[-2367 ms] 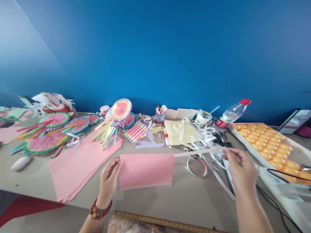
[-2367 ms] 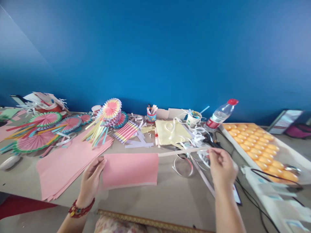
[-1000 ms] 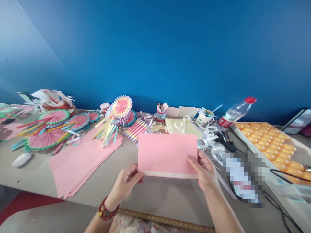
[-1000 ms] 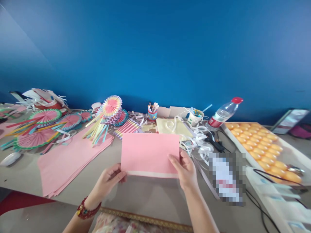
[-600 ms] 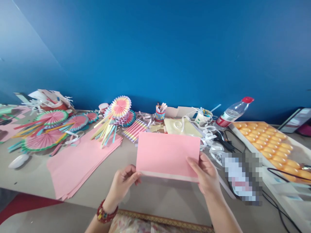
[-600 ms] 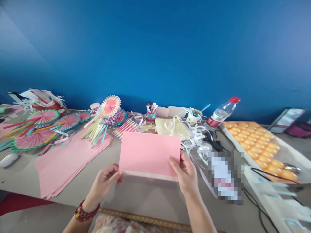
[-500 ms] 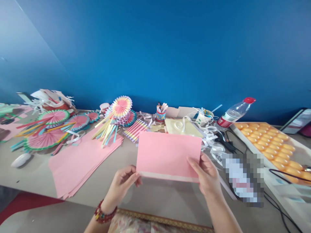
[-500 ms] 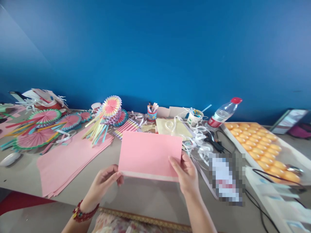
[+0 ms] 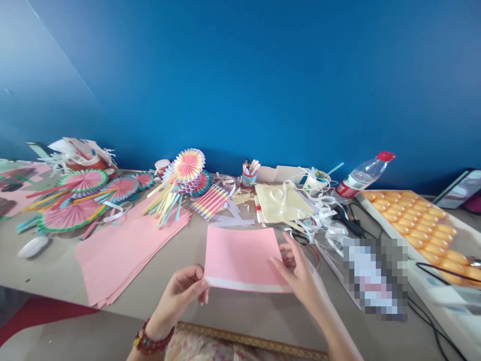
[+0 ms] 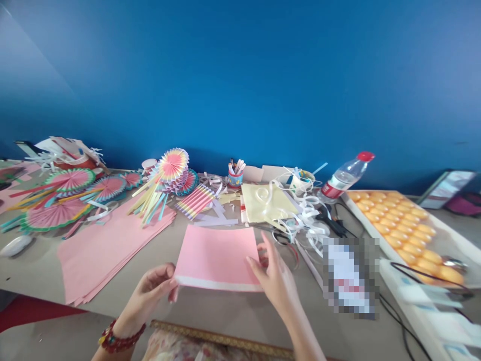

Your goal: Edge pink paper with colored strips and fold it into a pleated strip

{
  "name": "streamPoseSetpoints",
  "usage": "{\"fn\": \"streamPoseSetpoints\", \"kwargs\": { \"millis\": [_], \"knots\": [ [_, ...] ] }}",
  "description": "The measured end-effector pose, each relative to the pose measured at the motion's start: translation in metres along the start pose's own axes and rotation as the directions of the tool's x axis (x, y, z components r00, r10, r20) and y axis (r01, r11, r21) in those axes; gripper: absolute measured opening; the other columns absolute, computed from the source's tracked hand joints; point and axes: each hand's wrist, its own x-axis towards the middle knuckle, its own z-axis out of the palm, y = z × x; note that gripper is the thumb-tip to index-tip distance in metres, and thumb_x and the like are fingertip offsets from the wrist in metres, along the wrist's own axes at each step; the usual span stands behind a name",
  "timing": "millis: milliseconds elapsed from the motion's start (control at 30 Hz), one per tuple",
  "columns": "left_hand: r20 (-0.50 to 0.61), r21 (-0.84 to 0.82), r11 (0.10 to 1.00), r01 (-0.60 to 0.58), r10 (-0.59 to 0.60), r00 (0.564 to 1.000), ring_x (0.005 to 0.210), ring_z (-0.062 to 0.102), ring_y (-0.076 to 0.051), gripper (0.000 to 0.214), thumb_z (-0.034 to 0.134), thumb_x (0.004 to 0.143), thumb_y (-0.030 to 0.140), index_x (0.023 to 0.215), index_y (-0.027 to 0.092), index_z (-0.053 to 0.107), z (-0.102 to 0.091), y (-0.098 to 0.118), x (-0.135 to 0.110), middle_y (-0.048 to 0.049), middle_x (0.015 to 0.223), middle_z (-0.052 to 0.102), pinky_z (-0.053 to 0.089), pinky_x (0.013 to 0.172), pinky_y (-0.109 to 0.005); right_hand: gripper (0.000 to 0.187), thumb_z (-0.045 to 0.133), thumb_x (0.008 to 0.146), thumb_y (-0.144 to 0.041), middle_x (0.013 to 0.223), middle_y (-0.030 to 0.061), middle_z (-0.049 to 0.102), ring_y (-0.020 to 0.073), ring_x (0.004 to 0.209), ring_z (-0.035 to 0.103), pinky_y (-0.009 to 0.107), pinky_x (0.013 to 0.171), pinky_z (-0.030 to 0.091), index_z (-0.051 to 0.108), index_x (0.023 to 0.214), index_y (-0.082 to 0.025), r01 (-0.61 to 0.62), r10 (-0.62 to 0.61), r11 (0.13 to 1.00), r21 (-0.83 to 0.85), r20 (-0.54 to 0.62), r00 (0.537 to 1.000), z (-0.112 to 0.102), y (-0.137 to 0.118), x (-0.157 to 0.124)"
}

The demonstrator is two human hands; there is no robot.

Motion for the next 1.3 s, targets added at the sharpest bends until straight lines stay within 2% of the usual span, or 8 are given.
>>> {"fn": "streamPoseSetpoints", "kwargs": {
  "millis": [67, 133, 200, 300, 433, 867, 1133, 1300],
  "knots": [
    [0.028, -0.001, 1.000, 0.004, -0.004, 1.000, 0.051, 0.052, -0.012, 0.036, 0.066, 0.085, 0.047, 0.070, 0.016, 0.055, 0.000, -0.001, -0.002, -0.0033, 0.057, 0.063, 0.039, 0.055, -0.023, 0.053, 0.067, 0.082, -0.044, 0.119, 0.0132, 0.065, 0.0306, 0.097, 0.065, 0.045, 0.081, 0.055, 0.056, 0.130, -0.023, 0.112, -0.136, 0.958, -0.265, -0.072, 0.988, -0.001, -0.005, -0.004],
    [0.053, 0.019, 1.000, -0.006, 0.005, 0.999, 0.054, 0.054, -0.012, 0.035, 0.063, 0.088, 0.045, 0.071, 0.016, 0.057, 0.002, -0.001, -0.003, -0.0042, 0.060, 0.065, 0.041, 0.057, -0.024, 0.034, 0.061, 0.087, -0.038, 0.121, 0.0128, 0.064, 0.0322, 0.106, 0.062, 0.047, 0.088, 0.052, 0.063, 0.118, -0.024, 0.214, -0.235, 0.918, -0.335, -0.022, 0.972, 0.000, -0.021, -0.008],
    [0.070, 0.039, 0.999, -0.025, 0.022, 0.997, 0.057, 0.055, -0.013, 0.034, 0.060, 0.090, 0.045, 0.072, 0.016, 0.058, 0.005, 0.000, -0.004, -0.0043, 0.062, 0.065, 0.042, 0.061, -0.024, 0.020, 0.056, 0.091, -0.029, 0.111, 0.0094, 0.067, 0.0261, 0.100, 0.065, 0.039, 0.086, 0.053, 0.065, 0.108, -0.025, 0.295, -0.278, 0.932, -0.211, 0.105, 0.955, 0.002, -0.045, -0.013],
    [0.088, 0.037, 0.999, -0.041, 0.037, 0.995, 0.060, 0.056, -0.014, 0.032, 0.059, 0.091, 0.043, 0.075, 0.016, 0.059, 0.013, 0.006, -0.002, -0.0039, 0.064, 0.065, 0.044, 0.063, -0.025, 0.016, 0.052, 0.093, -0.020, 0.097, 0.0062, 0.069, 0.0197, 0.089, 0.066, 0.029, 0.077, 0.053, 0.064, 0.101, -0.025, 0.341, -0.345, 0.938, 0.060, 0.268, 0.900, 0.012, -0.080, -0.021],
    [0.128, 0.018, 0.998, -0.053, 0.050, 0.991, 0.063, 0.057, -0.014, 0.028, 0.058, 0.093, 0.039, 0.078, 0.016, 0.061, 0.025, 0.015, 0.001, -0.0044, 0.067, 0.065, 0.045, 0.065, -0.025, 0.014, 0.054, 0.093, -0.016, 0.089, 0.0040, 0.070, 0.0184, 0.083, 0.064, 0.031, 0.077, 0.051, 0.063, 0.099, -0.024, 0.403, -0.444, 0.895, 0.190, 0.298, 0.845, 0.027, -0.103, -0.024],
    [0.179, 0.036, 0.996, -0.078, 0.071, 0.981, 0.060, 0.057, -0.012, 0.030, 0.057, 0.094, 0.038, 0.078, 0.014, 0.061, 0.037, 0.016, 0.006, -0.0036, 0.065, 0.064, 0.046, 0.063, -0.023, 0.014, 0.052, 0.094, -0.017, 0.077, 0.0019, 0.064, 0.0156, 0.074, 0.058, 0.025, 0.068, 0.044, 0.058, 0.083, -0.022, 0.364, -0.390, 0.921, 0.141, 0.360, 0.847, 0.030, -0.100, -0.025],
    [0.193, 0.200, 0.963, -0.180, 0.142, 0.971, 0.059, 0.056, -0.011, 0.031, 0.054, 0.096, 0.035, 0.076, 0.013, 0.061, 0.039, 0.023, 0.005, -0.0039, 0.066, 0.063, 0.045, 0.059, -0.020, 0.012, 0.051, 0.094, -0.016, 0.081, 0.0026, 0.065, 0.0158, 0.076, 0.058, 0.025, 0.069, 0.042, 0.059, 0.087, -0.021, 0.420, -0.397, 0.907, 0.042, 0.418, 0.817, 0.026, -0.102, -0.023],
    [0.206, 0.281, 0.935, -0.218, 0.163, 0.965, 0.058, 0.057, -0.011, 0.033, 0.052, 0.097, 0.035, 0.074, 0.013, 0.061, 0.040, 0.026, 0.005, -0.0041, 0.065, 0.063, 0.046, 0.059, -0.019, 0.011, 0.051, 0.093, -0.015, 0.083, 0.0021, 0.065, 0.0158, 0.077, 0.057, 0.025, 0.069, 0.041, 0.057, 0.087, -0.021, 0.407, -0.384, 0.912, 0.055, 0.466, 0.797, 0.027, -0.100, -0.022]
  ]
}}
